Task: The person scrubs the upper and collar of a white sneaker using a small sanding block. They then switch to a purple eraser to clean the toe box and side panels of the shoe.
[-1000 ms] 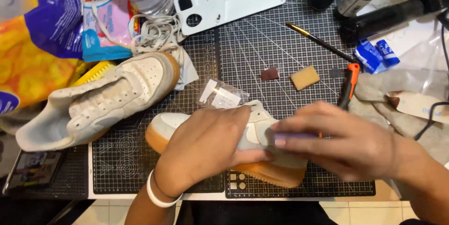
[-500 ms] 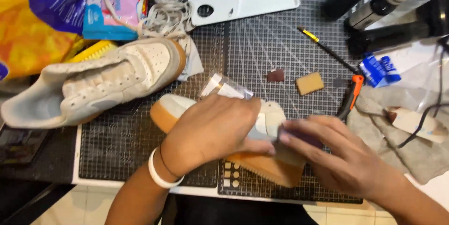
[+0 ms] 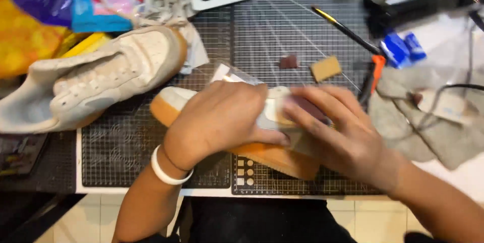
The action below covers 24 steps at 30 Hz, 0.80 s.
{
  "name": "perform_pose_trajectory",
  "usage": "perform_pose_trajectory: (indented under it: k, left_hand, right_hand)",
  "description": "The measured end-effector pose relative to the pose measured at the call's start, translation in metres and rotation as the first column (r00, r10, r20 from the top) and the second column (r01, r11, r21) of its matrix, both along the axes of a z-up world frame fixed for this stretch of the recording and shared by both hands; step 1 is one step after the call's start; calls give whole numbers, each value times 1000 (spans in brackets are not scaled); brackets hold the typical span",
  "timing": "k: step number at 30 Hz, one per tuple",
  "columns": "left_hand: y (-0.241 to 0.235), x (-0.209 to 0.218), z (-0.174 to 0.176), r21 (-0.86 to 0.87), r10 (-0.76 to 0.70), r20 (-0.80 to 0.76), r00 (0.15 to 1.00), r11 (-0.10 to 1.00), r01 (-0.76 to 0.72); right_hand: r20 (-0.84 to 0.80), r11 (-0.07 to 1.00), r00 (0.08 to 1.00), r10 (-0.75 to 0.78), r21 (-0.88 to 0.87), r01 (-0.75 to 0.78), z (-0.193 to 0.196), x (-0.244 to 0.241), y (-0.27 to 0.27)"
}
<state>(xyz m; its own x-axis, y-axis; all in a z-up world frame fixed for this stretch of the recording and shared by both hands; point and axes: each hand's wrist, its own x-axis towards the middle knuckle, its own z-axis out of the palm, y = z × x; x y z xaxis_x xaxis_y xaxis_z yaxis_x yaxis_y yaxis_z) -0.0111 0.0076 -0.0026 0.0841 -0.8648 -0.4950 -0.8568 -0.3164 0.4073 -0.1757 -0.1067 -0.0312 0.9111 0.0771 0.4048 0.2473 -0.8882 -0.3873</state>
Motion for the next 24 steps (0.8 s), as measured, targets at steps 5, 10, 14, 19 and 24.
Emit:
perform_pose_trajectory:
  k: [5, 10, 14, 19, 24]
  left_hand:
    - [4, -3, -1, -8, 11, 15, 1000, 1000, -11]
    - [4, -1, 0, -6, 16, 16, 1000, 1000, -16]
    - [6, -4, 1, -22, -10, 15, 1000, 1000, 11]
    - [14, -5, 1, -103, 55, -27, 998, 993, -58]
    - [13, -2, -1, -96, 9, 4, 1000, 995, -9]
  right_hand:
    - [26, 997, 999, 20, 69, -22, -2, -3, 0]
    - [50, 998, 998, -35, 50, 32, -3, -19, -1]
    - [111, 996, 993, -43, 86, 34, 0, 9, 7]
    - [58, 998, 998, 23, 61, -27, 13, 15, 10]
    - [82, 999, 996, -34, 19, 33, 16, 9, 12]
